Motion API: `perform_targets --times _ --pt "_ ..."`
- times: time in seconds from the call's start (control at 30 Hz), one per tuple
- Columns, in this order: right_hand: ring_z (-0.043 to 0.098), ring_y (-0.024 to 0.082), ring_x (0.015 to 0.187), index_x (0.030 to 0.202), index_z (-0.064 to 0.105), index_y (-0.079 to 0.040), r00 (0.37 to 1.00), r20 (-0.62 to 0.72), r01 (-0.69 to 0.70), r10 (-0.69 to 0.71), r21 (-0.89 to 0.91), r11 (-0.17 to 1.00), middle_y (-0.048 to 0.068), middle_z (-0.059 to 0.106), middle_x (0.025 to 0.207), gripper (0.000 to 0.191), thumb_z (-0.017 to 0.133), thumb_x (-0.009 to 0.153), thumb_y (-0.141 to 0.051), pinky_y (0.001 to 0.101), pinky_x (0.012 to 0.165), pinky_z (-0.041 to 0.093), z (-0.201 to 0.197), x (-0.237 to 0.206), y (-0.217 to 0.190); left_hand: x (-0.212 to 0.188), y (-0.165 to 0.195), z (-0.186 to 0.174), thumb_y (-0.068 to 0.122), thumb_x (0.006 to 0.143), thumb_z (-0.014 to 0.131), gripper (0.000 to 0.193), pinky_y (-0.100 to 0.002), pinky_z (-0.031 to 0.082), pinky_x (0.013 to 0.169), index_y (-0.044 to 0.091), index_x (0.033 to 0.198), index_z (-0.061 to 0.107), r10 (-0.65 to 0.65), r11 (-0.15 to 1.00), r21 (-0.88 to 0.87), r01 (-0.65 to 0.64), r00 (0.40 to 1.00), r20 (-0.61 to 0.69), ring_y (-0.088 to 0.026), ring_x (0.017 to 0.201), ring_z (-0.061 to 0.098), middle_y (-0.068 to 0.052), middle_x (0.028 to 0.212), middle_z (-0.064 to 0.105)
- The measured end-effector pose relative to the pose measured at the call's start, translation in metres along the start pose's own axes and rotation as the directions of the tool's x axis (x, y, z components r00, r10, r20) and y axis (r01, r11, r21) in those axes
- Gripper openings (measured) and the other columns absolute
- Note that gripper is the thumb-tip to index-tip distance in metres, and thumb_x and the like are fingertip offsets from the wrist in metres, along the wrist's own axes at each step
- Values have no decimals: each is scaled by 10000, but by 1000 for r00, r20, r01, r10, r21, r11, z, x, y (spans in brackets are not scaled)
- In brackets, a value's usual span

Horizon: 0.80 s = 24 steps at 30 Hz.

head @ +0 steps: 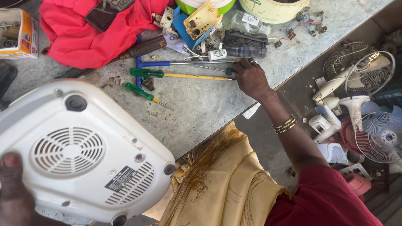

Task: The person unscrews the bottom base of a white appliance using a screwdriver and then works on the internal components with a small green tool.

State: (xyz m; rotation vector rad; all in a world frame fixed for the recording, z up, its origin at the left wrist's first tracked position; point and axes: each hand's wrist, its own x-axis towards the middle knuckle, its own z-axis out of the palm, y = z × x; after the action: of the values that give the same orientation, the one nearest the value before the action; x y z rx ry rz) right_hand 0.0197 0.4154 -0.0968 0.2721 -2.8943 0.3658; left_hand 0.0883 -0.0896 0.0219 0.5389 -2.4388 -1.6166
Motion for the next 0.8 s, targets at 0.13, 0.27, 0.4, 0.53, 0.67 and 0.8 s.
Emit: perform_targets --times 0.13,0.27,0.4,0.53,0.67,0.8 --pt "642 376 1006 1151 641 -28 999 -14 49 -50 -27 998 174 627 1113 302 731 898 -167 497 875 541 1 0 1 0 6 2 483 1025 618 649 -473 567 928 27 1478 528 -54 997 61 54 999 -1 -291 1083 688 -185 1205 680" --pt "652 379 971 1181 592 0 1000 -1 16 -16 -94 995 178 643 1079 288 719 968 -147 492 849 533 4 -8 3 0 -5 2 385 1065 703 588 -452 568 974 -9 1467 532 82 996 26 -81 996 -42 -297 1131 704 -188 1247 683" --pt "668 354 901 1196 580 -27 990 -128 70 -54 118 991 149 683 1069 238 704 1002 -86 472 820 525 -3 -31 3 2 -19 3 189 1101 755 483 -390 591 1059 -29 1468 528 473 881 28 -473 881 -14 -300 1210 686 -204 1329 649" --pt "683 330 942 1196 558 -26 941 -273 239 -202 112 964 144 700 1122 323 757 944 -60 450 772 519 -31 -50 -4 -11 -18 8 129 1047 803 451 -367 544 1055 -7 1412 575 712 689 139 -712 700 55 -295 1274 614 -212 1445 576" --pt "675 317 984 1200 562 -60 883 -356 351 -305 69 934 132 691 1112 392 800 889 -75 470 826 526 -50 -52 -14 -55 -15 27 208 892 874 470 -376 581 1030 70 1291 668 677 719 148 -679 733 70 -281 1254 642 -179 1425 615" --pt "707 262 911 1183 614 -62 838 -409 438 -363 104 893 116 717 1062 358 835 904 -101 399 751 567 -57 -48 -26 -77 -9 36 188 839 903 474 -360 596 995 89 1254 697 645 743 215 -634 764 19 -283 1263 669 -166 1432 633"
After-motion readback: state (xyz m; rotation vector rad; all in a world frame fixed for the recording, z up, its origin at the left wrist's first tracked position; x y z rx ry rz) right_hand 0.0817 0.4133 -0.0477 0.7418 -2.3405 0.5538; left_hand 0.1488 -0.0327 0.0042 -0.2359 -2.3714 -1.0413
